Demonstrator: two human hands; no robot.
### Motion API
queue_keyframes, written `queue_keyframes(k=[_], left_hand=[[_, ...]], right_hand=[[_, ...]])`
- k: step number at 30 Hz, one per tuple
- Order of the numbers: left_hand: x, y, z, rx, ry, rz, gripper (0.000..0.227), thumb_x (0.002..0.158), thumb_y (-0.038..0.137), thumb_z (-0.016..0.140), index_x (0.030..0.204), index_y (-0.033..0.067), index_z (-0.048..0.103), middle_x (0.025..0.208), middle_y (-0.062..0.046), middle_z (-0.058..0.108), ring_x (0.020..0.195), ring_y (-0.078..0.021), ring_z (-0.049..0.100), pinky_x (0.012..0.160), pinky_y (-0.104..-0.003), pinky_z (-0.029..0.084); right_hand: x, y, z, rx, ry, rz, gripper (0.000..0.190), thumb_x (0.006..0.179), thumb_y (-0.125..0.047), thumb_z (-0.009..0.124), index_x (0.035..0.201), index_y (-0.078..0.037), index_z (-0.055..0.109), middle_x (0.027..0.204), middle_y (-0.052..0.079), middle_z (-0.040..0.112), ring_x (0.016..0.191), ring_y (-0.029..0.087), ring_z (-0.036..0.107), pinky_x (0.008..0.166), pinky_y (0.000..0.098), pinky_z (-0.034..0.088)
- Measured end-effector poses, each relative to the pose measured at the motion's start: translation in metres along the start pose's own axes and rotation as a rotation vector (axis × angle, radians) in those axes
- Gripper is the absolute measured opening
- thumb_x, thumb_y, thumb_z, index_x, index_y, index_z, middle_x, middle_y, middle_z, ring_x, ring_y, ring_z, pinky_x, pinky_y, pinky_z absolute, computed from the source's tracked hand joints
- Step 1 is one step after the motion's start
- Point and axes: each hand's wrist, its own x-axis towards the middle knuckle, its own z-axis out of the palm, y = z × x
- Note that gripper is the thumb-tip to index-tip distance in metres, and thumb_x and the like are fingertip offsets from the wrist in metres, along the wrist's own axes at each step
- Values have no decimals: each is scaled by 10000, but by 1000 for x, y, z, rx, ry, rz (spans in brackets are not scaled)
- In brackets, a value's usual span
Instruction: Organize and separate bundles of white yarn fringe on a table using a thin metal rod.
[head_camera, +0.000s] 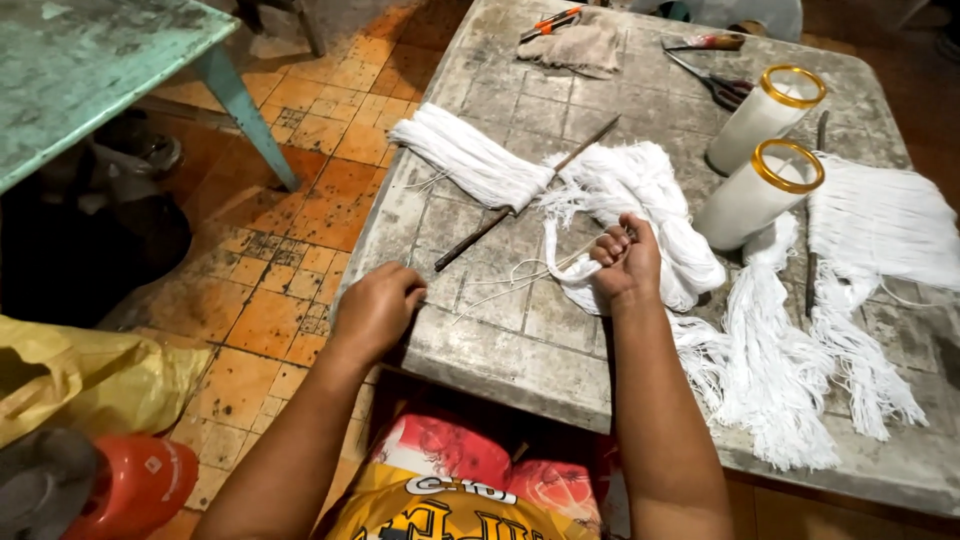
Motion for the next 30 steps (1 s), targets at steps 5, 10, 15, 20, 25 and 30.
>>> queue_keyframes(k=[5, 10, 15, 20, 25, 30], left_hand=[[15, 6, 48, -105, 56, 149, 111, 919, 247, 687, 989, 178, 738, 949, -92, 680, 962, -374, 699, 806, -499, 586], [33, 20, 62, 25, 88, 170, 121, 935, 316, 658, 964, 206, 700, 925, -32, 643, 940, -310, 697, 777, -449, 601], [51, -4, 101, 9, -43, 134, 240, 919, 358, 595, 892, 122, 628, 928, -111, 644, 921, -399, 707, 753, -533, 591], [19, 10, 26, -133, -247, 92, 205, 905, 300, 639, 925, 103, 689, 996, -164, 669, 1025, -468, 671, 857, -572, 549], [7, 13, 24, -103, -271, 105, 186, 888, 310, 669, 893, 127, 707, 1009, -132, 661, 1030, -454, 669, 864, -554, 557], [6, -4, 77, 167, -20, 273, 167, 824, 296, 690, 768, 143, 656, 895, -47, 582, 894, -320, 663, 679, -459, 577]], right_hand=[[-4, -2, 2, 0, -13, 19, 92, 917, -263, 640, 841, -215, 624, 597, -105, 318, 521, 57, 345, 483, 197, 252], [-3, -3, 2, 4, -11, 22, 83, 916, -263, 643, 848, -217, 633, 599, -105, 322, 522, 59, 348, 483, 200, 257], [-1, -4, 0, -17, -36, 32, 84, 920, -274, 641, 862, -215, 625, 612, -103, 324, 528, 63, 361, 487, 205, 267], [-5, -1, 4, -62, -69, 21, 72, 942, -290, 623, 896, -234, 624, 622, -103, 313, 533, 60, 356, 497, 204, 265], [-9, 3, 9, -123, -105, 34, 76, 951, -307, 620, 909, -245, 631, 634, -114, 310, 544, 47, 362, 505, 198, 273], [-12, 0, 9, -133, -146, 39, 78, 965, -315, 598, 926, -249, 609, 662, -114, 305, 562, 46, 357, 503, 196, 268]])
